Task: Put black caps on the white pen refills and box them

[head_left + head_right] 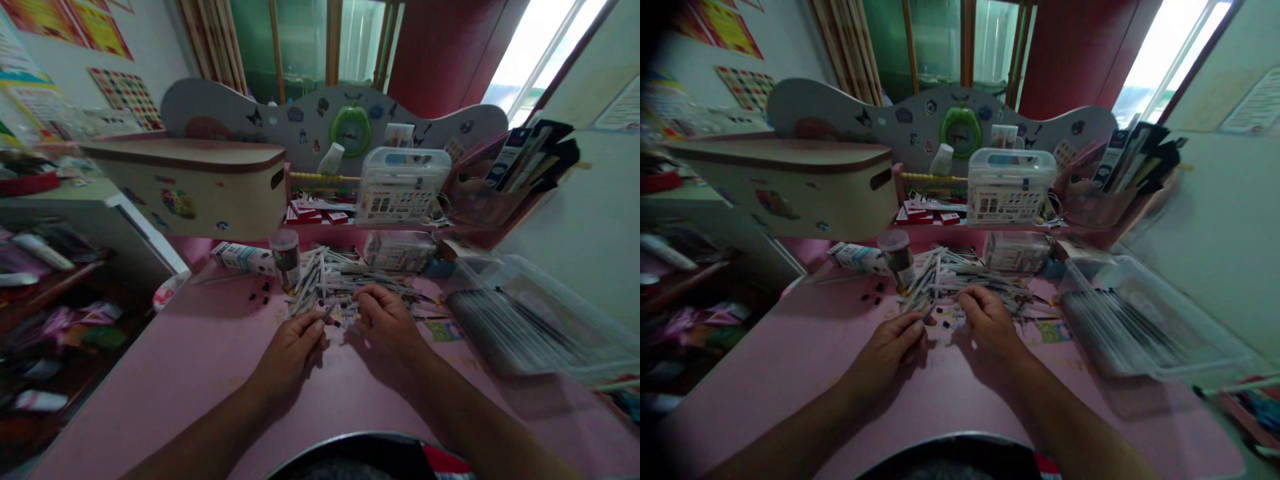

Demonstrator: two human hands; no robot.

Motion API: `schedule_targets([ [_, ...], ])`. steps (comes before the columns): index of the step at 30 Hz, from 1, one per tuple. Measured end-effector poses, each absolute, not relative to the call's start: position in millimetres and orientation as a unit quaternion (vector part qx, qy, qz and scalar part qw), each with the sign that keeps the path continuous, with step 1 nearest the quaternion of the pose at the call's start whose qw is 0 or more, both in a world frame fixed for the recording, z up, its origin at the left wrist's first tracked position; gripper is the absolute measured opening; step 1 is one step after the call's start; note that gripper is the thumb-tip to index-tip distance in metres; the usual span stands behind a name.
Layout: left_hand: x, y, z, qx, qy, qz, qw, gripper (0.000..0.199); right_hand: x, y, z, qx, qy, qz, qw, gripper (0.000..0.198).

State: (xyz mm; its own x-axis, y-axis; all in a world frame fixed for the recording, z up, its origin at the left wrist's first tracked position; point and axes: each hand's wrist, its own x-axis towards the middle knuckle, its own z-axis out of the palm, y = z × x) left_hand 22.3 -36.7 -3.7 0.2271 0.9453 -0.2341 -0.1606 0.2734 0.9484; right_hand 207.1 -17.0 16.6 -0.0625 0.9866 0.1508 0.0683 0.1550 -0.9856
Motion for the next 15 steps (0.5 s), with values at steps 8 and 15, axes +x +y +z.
schedule_targets([
  [8,20.2,-41.6,-11.6,0.541,0.441,0.344,0.629,0.028,212.4,-11.1,21.5,-0.451,-0.524,0.523,0.5,0.019],
  [15,19.6,-41.0,-1.8,0.616,0.446,0.318,0.566,0.028,210.6,-15.7,15.1,-0.437,-0.573,0.513,0.467,0.017],
])
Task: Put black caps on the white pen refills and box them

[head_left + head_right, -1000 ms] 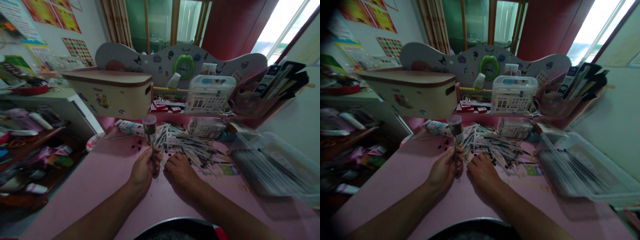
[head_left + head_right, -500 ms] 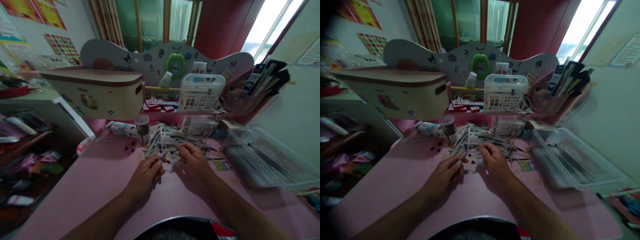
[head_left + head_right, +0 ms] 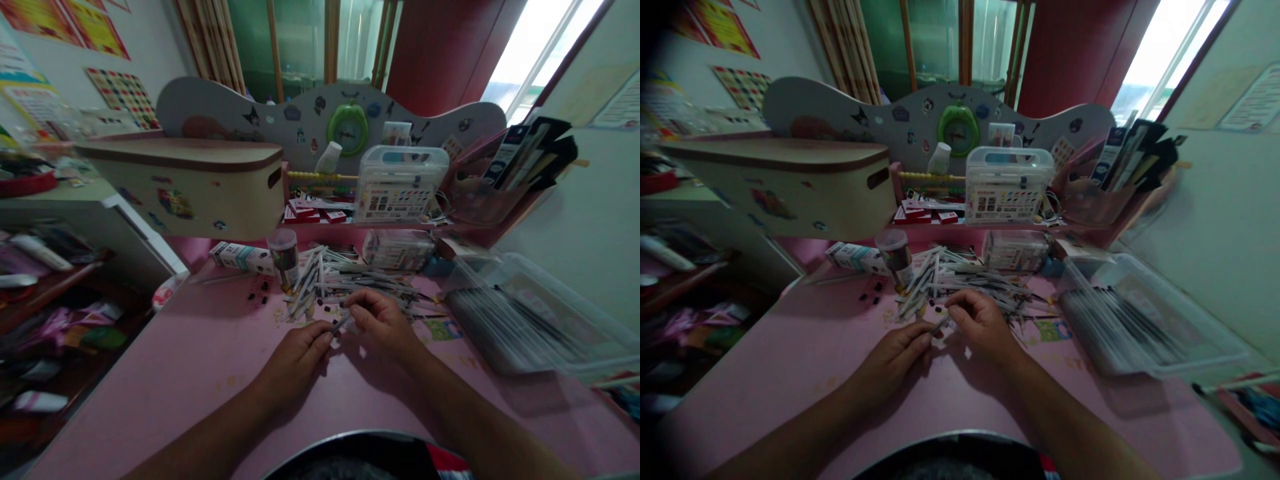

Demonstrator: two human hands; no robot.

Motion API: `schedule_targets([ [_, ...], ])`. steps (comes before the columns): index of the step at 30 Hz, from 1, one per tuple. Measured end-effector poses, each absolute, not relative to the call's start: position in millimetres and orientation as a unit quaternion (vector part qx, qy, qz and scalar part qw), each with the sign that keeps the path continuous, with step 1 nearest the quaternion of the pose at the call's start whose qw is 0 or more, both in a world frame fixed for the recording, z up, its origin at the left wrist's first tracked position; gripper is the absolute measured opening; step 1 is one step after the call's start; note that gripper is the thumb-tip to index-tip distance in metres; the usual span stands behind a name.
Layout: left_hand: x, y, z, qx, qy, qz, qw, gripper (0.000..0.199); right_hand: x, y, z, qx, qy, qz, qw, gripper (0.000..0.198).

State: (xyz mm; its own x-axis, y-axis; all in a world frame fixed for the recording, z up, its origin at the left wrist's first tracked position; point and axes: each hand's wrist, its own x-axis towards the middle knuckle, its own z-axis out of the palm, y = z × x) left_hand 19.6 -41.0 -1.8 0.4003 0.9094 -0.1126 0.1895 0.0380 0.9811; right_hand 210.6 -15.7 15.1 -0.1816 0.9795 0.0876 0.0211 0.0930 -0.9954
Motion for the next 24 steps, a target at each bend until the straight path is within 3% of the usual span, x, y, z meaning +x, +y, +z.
schedule_targets([
  [11,20.7,-38.0,1.9,0.688,0.465,0.284,0.479,0.025,196.3,-29.1,14.6,-0.477,-0.617,0.428,0.456,0.015],
  [17,25.8,-38.7,1.9,0.666,0.461,0.294,0.507,0.023,193.3,-30.2,13.1,-0.494,-0.635,0.381,0.455,0.012],
  [24,27.0,-42.3,6.5,0.681,0.487,0.281,0.468,0.023,190.2,-29.5,15.2,-0.493,-0.631,0.377,0.465,0.02],
])
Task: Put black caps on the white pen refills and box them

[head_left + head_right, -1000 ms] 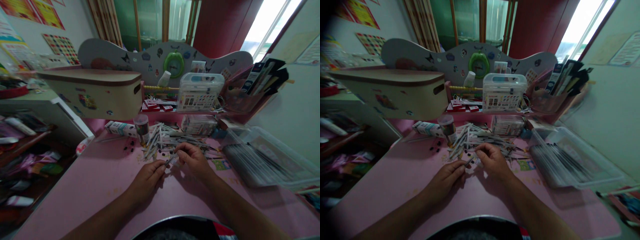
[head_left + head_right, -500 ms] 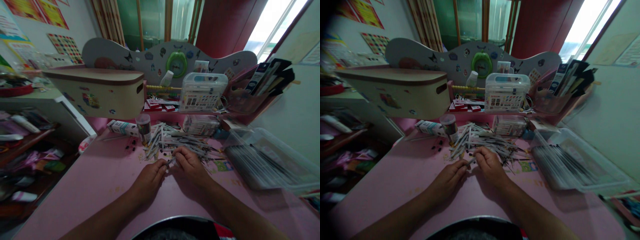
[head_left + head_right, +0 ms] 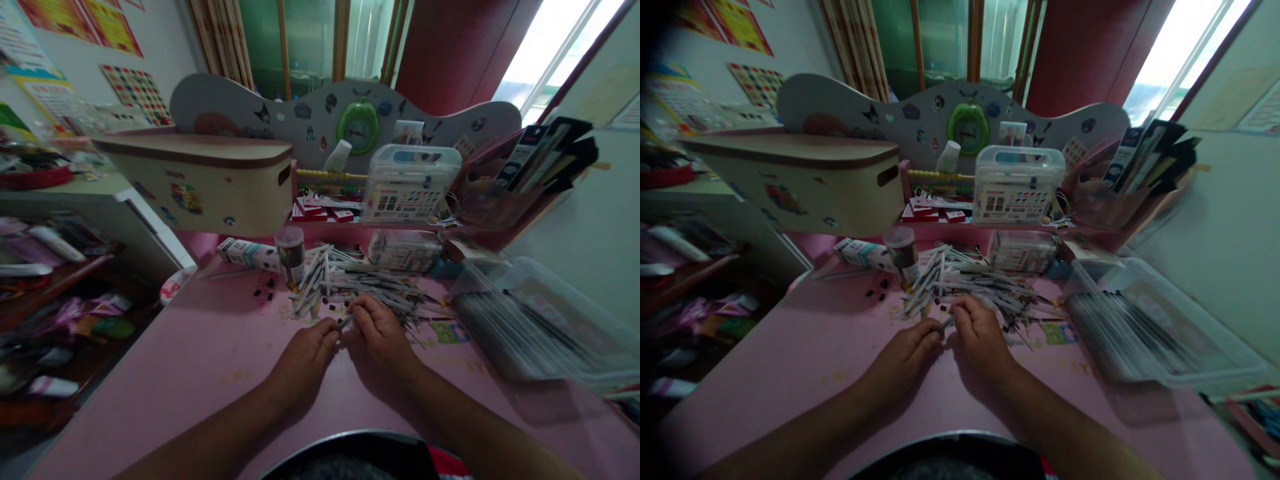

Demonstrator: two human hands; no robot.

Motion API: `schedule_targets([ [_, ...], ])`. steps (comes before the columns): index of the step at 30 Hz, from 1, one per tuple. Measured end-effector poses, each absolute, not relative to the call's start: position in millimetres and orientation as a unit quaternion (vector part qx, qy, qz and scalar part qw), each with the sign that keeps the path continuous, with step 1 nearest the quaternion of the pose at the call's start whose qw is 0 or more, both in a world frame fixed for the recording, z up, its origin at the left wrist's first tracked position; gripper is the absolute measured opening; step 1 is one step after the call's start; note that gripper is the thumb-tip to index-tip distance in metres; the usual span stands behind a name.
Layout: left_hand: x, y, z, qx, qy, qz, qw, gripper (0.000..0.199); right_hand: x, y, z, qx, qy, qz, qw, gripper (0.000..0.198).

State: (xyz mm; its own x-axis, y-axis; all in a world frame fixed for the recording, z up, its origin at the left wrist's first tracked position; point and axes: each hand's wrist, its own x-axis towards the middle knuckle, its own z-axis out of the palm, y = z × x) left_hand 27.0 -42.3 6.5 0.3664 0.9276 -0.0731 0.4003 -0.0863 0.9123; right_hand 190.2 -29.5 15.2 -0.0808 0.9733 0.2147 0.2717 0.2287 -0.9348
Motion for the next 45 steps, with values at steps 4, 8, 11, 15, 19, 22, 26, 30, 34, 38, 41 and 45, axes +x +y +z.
schedule_targets([
  [4,28.2,-42.9,7.0,0.684,0.488,0.288,0.459,0.023,190.6,-28.0,9.6,-0.494,-0.628,0.384,0.462,0.016],
  [8,29.8,-43.8,7.8,0.668,0.483,0.295,0.483,0.023,190.3,-28.0,6.0,-0.493,-0.603,0.424,0.463,0.017],
  [11,30.3,-44.2,8.9,0.664,0.485,0.299,0.484,0.023,189.4,-29.0,7.2,-0.49,-0.592,0.441,0.464,0.018],
  [15,29.3,-43.8,9.2,0.68,0.494,0.286,0.46,0.023,189.5,-30.1,9.5,-0.488,-0.596,0.444,0.458,0.018],
  [19,28.4,-43.4,8.0,0.698,0.501,0.27,0.434,0.023,189.6,-30.9,8.5,-0.483,-0.613,0.437,0.448,0.015],
  [22,28.7,-42.6,8.3,0.704,0.506,0.266,0.421,0.023,189.8,-30.7,6.9,-0.48,-0.61,0.446,0.445,0.014],
  [26,27.5,-39.0,9.5,0.729,0.496,0.272,0.386,0.024,198.0,-24.4,8.9,-0.479,-0.642,0.411,0.435,0.013],
  [30,22.7,-34.7,5.1,0.786,0.488,0.239,0.294,0.022,211.4,-14.3,17.1,-0.438,-0.757,0.394,0.285,0.008],
  [34,19.0,-33.4,-3.7,0.834,0.457,0.226,0.21,0.022,215.6,-15.3,27.1,-0.457,-0.835,0.267,0.153,0.007],
  [38,15.1,-33.4,-5.5,0.79,0.483,0.357,0.124,0.032,237.4,-34.7,53.3,-0.53,-0.829,0.149,0.096,0.019],
  [41,11.0,-31.5,-3.0,0.754,0.511,0.389,0.14,0.036,282.0,-54.8,91.3,-0.563,-0.81,0.081,0.143,0.01],
  [45,9.3,-28.0,-3.7,0.721,0.541,0.383,0.199,0.033,358.2,-66.8,141.4,-0.595,-0.777,-0.043,0.2,0.024],
])
